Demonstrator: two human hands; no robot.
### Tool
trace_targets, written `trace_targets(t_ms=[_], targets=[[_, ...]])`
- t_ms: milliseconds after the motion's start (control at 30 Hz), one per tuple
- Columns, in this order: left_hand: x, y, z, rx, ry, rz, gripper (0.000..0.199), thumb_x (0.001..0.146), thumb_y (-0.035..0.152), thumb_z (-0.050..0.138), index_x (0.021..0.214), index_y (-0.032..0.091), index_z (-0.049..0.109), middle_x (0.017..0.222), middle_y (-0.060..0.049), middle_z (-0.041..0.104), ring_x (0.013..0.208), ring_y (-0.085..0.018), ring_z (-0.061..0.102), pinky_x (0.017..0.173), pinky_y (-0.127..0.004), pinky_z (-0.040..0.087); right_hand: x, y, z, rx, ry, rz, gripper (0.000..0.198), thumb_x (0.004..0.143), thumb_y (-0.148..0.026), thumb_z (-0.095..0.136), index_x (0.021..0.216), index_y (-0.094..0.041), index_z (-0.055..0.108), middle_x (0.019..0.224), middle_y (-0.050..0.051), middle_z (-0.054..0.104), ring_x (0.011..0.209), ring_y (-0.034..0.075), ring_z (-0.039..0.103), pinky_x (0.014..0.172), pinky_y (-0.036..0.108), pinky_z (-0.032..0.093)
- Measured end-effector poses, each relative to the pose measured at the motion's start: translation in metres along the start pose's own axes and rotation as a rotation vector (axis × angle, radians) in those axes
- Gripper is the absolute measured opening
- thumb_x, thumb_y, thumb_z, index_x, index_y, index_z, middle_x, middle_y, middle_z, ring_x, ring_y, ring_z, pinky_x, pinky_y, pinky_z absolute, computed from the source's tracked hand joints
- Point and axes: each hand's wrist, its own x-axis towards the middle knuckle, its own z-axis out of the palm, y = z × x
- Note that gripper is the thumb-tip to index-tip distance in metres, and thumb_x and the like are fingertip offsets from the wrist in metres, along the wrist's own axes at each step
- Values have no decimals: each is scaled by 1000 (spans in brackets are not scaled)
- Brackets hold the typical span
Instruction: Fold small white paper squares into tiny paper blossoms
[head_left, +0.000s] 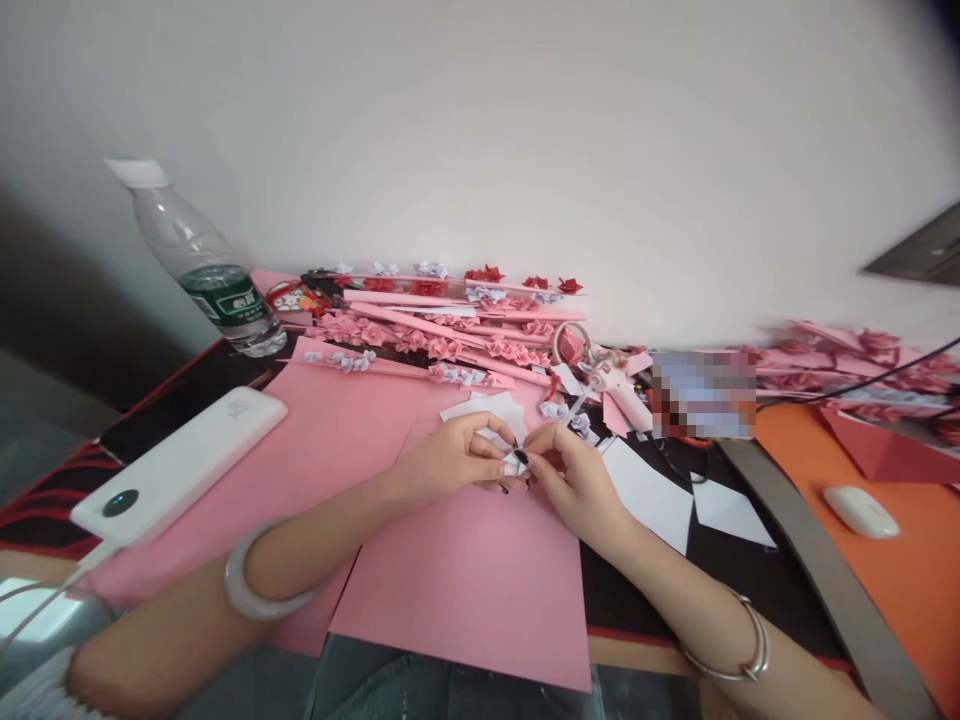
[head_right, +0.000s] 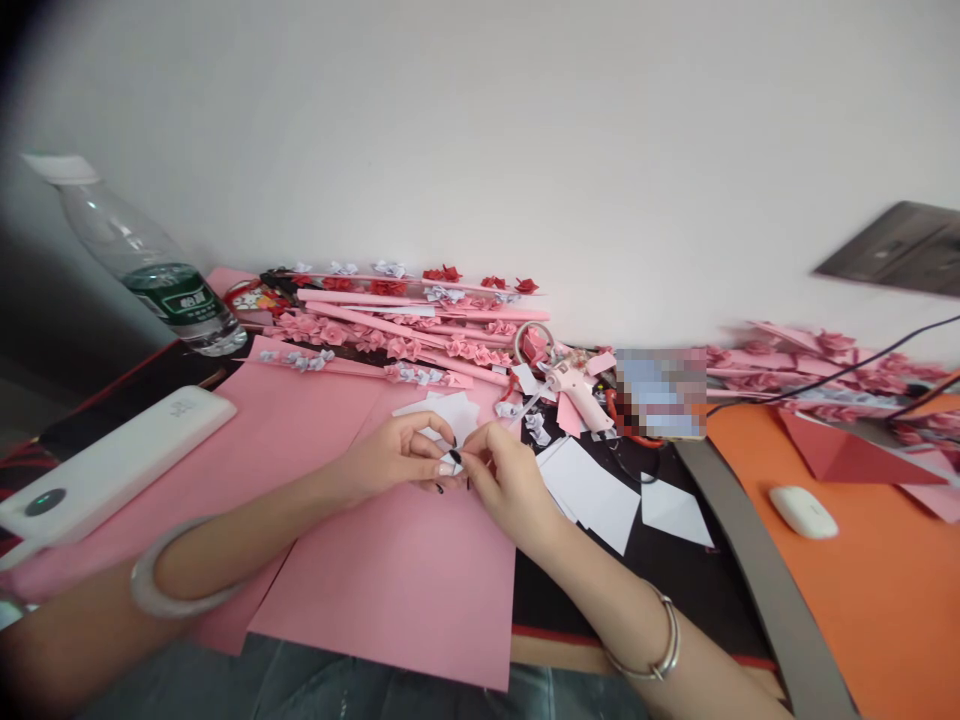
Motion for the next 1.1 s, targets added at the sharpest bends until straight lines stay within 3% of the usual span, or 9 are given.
trace_targets(t_ms=[500, 767, 867, 967, 1100], targets=[[0, -1, 1, 8, -7, -33, 28, 67, 24, 71, 84, 16, 50, 73, -3, 69, 74, -18, 67, 66, -29, 52, 1, 0, 2, -11, 66, 59, 12, 81, -19, 53, 71, -20, 46, 64, -1, 53, 54, 11, 49, 48, 22, 39], [2, -2, -1, 16, -7, -21, 27, 66, 19, 71, 78, 17, 47, 63, 1, 67, 64, -14, 66, 63, -27, 52, 2, -2, 2, 190, 11, 212, 10, 81, -21, 52, 83, -22, 42, 65, -6, 47, 45, 7, 42, 41, 18, 32], [0, 1, 0, 23, -15, -18, 29, 66, 19, 72, 77, 17, 45, 63, 0, 67, 61, -13, 65, 61, -26, 51, 2, -2, 0, 76, -47, 187, 9, 84, -25, 48, 78, -20, 44, 60, -6, 45, 46, 7, 41, 42, 19, 30], [-1, 3, 1, 41, -21, -24, 30, 65, 20, 72, 77, 17, 44, 63, -1, 67, 59, -14, 64, 61, -26, 50, 2, -4, -1, -61, -109, 129, 21, 87, -24, 43, 67, -19, 41, 54, -6, 41, 45, 7, 36, 44, 19, 28], [0, 0, 0, 9, -63, -2, 29, 67, 20, 70, 80, 17, 44, 67, -1, 68, 63, -14, 64, 64, -28, 50, 2, -6, -2, -135, -70, 55, 23, 87, -21, 42, 64, -19, 38, 52, -6, 38, 46, 7, 32, 45, 20, 26]])
